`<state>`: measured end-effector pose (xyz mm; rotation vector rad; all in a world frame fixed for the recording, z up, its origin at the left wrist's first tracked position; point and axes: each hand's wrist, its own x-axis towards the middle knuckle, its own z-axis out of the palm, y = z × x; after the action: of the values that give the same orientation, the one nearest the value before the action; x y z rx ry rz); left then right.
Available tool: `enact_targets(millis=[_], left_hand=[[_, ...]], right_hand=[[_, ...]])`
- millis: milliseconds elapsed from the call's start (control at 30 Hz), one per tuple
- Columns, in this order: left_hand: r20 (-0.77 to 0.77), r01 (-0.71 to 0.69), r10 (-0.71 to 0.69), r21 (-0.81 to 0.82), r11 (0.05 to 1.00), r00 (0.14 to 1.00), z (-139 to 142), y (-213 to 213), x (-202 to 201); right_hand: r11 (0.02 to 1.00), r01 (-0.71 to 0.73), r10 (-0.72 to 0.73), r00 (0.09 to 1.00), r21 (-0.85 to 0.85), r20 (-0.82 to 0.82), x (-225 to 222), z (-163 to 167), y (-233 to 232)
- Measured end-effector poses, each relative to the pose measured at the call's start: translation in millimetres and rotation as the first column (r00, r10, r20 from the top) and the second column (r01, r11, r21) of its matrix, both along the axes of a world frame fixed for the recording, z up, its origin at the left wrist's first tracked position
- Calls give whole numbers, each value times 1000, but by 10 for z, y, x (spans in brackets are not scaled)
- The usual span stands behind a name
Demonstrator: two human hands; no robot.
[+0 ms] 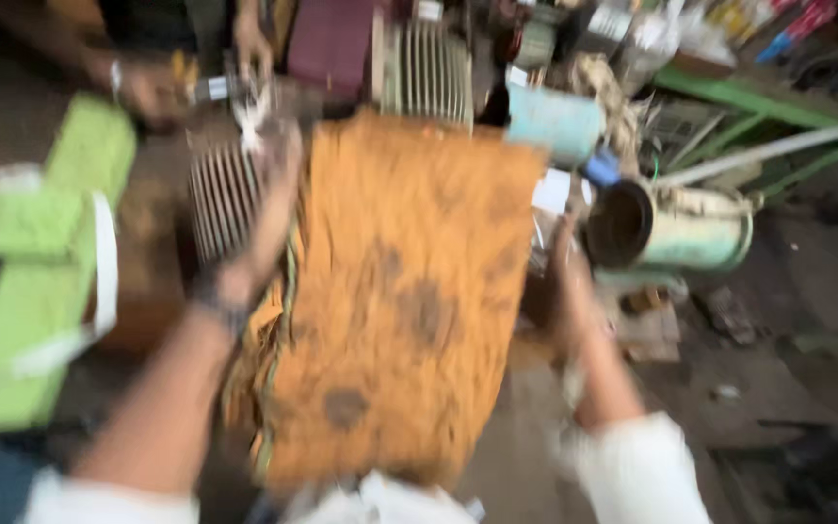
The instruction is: The person wipes an electric motor stator with a cloth, then unrolls a sheet of green insulating paper, cuts pieces from it with scissors, and fits the cut paper strips inside the stator lining the copper windings, tapping them into place with a mallet.
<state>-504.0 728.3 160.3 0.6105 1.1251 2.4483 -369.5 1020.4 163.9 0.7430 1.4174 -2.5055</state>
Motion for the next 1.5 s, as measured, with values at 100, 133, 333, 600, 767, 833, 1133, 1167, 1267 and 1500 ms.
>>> enact_targets(millis=[100,133,333,600,767,833,1133,1167,1267,1500], left_hand=[[403,186,-171,1,983,899,-636,-405,443],[452,223,-178,-48,974,874,-842,-536,518],[-208,-132,-33,-730,670,978,-1153,-695,231],[-214,9,-289,-789,615,933,-786,-703,467],[24,182,-360,-892,414,933,-762,-661,411],[-168,64,-402,-862,503,900,-745,-640,410],[-828,-734,-358,-553,394,431,-922,-538,360],[-761,-621,-397,-648,440,513,-921,-501,324],[-532,-298,-492,-827,477,689,-820,-326,251],[-333,-90,-410,-856,510,849,-551,350,178]], right_hand=[[987,-70,49,988,-143,-146,443,-785,-337],[981,-189,176,954,-32,-244,646,-975,-437],[818,41,102,971,574,-215,686,-782,-824],[-124,-172,325,924,977,203,610,-321,-1008],[235,33,341,933,971,-114,739,-420,-978],[424,-141,180,981,895,70,785,-448,-933],[880,-172,258,956,444,-140,80,-1318,-207],[570,-144,327,943,809,-62,-117,-1514,-158],[-300,12,490,860,954,143,-653,-2115,-110],[-433,-51,418,873,900,250,-971,-2694,471]])
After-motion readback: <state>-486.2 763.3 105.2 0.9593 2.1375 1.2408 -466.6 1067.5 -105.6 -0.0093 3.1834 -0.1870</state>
